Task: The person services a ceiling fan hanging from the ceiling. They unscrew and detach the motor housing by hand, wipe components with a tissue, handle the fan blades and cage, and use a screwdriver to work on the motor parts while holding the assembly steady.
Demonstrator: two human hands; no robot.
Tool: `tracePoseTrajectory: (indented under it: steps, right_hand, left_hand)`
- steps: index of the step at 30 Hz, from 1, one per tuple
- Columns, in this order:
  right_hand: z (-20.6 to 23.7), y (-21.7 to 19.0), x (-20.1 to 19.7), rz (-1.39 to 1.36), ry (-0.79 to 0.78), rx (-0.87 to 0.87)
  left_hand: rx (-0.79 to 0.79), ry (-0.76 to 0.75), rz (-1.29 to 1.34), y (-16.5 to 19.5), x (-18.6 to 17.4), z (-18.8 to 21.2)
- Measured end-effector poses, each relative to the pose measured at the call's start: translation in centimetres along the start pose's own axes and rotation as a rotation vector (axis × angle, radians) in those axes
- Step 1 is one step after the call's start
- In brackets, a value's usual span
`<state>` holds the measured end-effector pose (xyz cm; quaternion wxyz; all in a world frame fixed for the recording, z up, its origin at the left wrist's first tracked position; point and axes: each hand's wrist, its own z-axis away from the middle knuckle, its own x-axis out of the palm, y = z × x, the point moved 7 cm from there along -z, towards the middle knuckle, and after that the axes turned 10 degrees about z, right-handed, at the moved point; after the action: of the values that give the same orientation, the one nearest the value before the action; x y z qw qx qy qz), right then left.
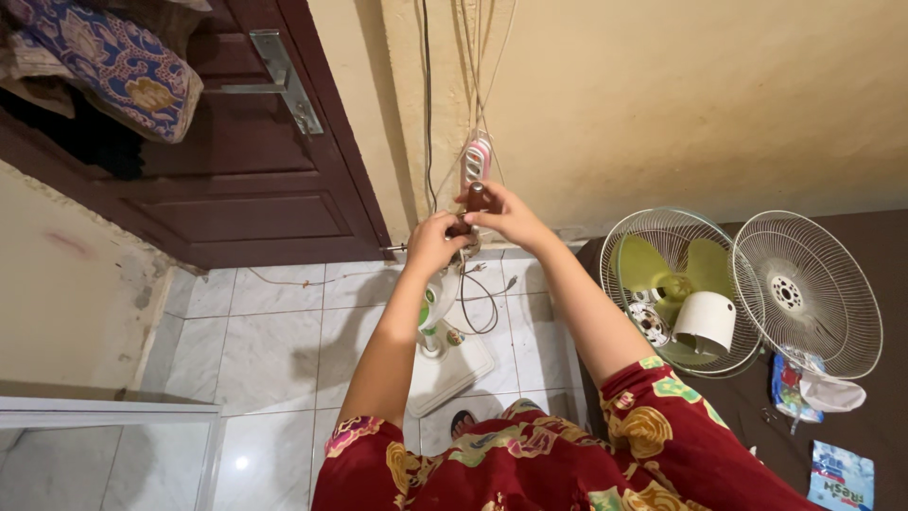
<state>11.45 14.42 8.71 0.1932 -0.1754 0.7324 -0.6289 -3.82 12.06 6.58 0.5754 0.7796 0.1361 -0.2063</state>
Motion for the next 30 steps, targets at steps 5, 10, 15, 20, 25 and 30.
tracePoseTrajectory:
  steps: [5, 10, 15, 20, 25, 30]
  right_hand:
    - [-0.5, -0.7, -0.5, -0.026, -0.07, 0.009]
    - [-1.0, 1.4, -2.0, 0.098, 0.058, -0.075]
    - [-1.6, 1.9, -1.9, 0.128, 0.134, -0.144]
    - [-1.3, -0.1, -0.5, 0.227, 0.089, -0.099]
    - [-0.5, -2.0, -0.1, -0.028, -0.064, 0.013]
    - [-0.9, -0.4, -1.1, 0.068, -0.026, -0.058]
  left_hand:
    - [0.005, -0.008, 0.021, -0.3, 0.1, -0.1]
    - [-0.002, -0.021, 0.087, -0.2, 0.4, 0.0]
    - [-0.076, -0.027, 0.013, -0.2, 0.4, -0.1]
    - [-0.04, -0.044, -0.009, -0.3, 0.8, -0.3]
    - [-0.101, -0.049, 0.023, -1.2, 1.0, -0.1]
    - [-0.075, -0.053, 0.003, -0.7, 0.9, -0.2]
